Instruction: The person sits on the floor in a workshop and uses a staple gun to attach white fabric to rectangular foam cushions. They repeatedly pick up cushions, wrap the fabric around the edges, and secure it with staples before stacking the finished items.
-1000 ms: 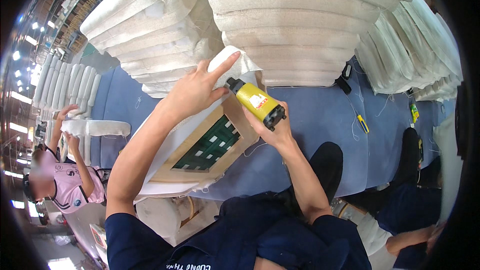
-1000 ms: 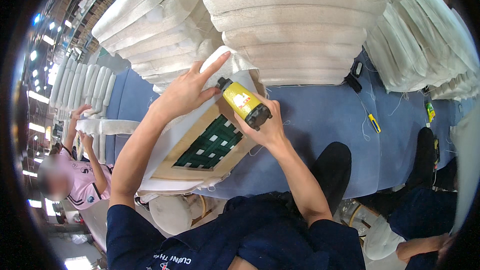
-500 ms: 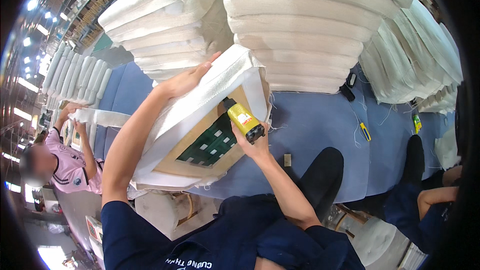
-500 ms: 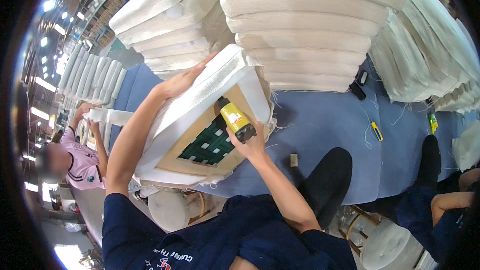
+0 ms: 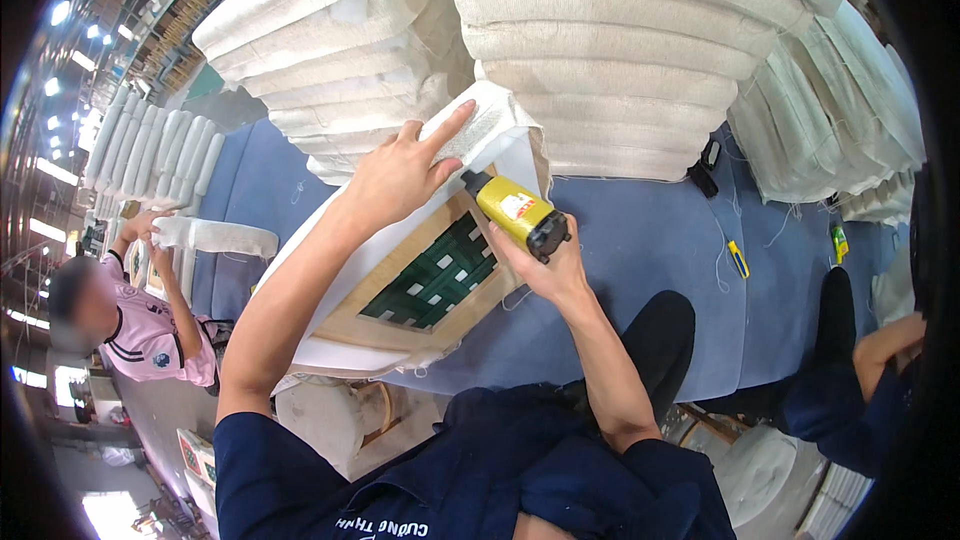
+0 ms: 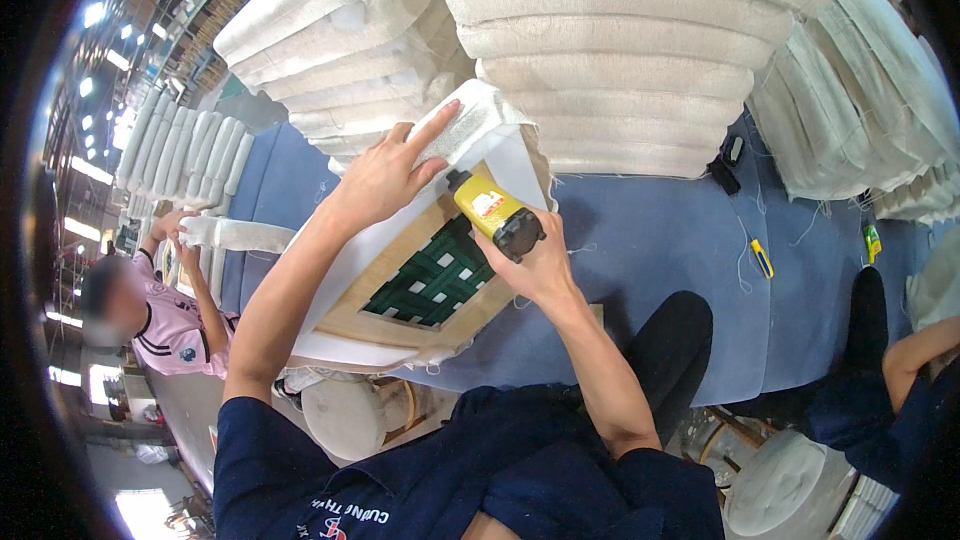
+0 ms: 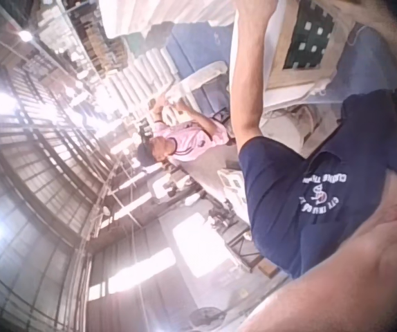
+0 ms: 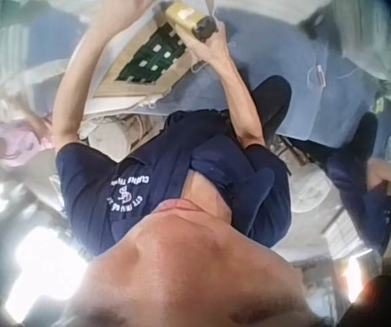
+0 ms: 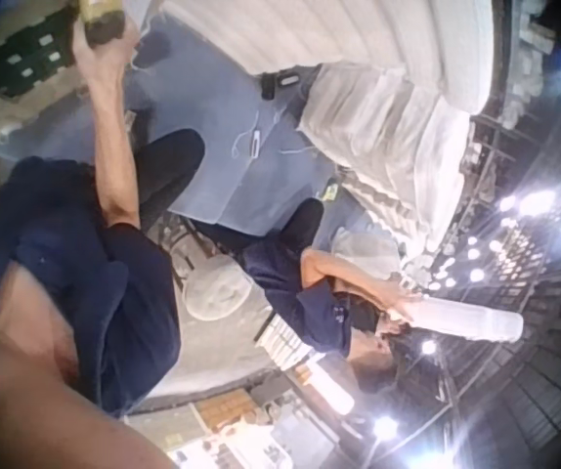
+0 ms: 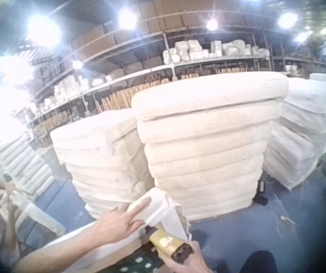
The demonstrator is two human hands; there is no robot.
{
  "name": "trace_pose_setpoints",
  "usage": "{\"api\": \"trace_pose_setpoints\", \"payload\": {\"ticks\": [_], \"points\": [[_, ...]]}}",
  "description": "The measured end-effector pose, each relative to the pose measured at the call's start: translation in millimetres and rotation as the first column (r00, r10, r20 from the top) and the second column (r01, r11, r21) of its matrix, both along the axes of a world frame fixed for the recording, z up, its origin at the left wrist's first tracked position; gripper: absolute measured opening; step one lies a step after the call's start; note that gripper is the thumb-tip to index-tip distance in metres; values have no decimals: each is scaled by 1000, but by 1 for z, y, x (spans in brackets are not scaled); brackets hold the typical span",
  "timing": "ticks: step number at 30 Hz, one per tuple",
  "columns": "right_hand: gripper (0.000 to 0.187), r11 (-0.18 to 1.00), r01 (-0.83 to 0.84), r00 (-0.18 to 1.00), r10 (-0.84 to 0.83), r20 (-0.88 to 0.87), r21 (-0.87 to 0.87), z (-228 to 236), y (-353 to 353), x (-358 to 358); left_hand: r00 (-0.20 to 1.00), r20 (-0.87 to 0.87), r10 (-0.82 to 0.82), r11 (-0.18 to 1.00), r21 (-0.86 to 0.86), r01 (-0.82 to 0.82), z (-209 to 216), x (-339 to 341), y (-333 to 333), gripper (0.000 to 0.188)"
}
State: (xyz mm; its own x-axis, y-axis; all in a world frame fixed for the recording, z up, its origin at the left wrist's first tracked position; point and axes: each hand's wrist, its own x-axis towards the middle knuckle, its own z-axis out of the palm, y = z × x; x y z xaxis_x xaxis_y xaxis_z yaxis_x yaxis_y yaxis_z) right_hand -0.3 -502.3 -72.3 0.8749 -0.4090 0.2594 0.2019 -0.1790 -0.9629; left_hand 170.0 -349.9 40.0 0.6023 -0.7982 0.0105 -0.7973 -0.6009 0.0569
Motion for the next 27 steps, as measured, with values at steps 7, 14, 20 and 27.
{"api": "trace_pose_setpoints", "payload": {"ticks": [7, 14, 20, 27], "points": [[26, 966, 80, 997, -72, 41, -247, -12, -10, 11, 999, 33, -36, 999, 6, 36, 1, -6, -2, 80], [37, 995, 65, 992, -56, 110, -82, -21, -2, 3, 999, -11, -45, 999, 25, 45, 7, -16, -4, 95], [39, 999, 2, 996, 2, 86, -39, -19, 6, -2, 999, -3, -35, 998, 55, 35, 8, -23, -2, 104], [41, 996, 64, 997, -61, 54, -65, -65, 28, -16, 909, -312, -277, 960, -54, 275, 22, 13, 15, 87]]}}
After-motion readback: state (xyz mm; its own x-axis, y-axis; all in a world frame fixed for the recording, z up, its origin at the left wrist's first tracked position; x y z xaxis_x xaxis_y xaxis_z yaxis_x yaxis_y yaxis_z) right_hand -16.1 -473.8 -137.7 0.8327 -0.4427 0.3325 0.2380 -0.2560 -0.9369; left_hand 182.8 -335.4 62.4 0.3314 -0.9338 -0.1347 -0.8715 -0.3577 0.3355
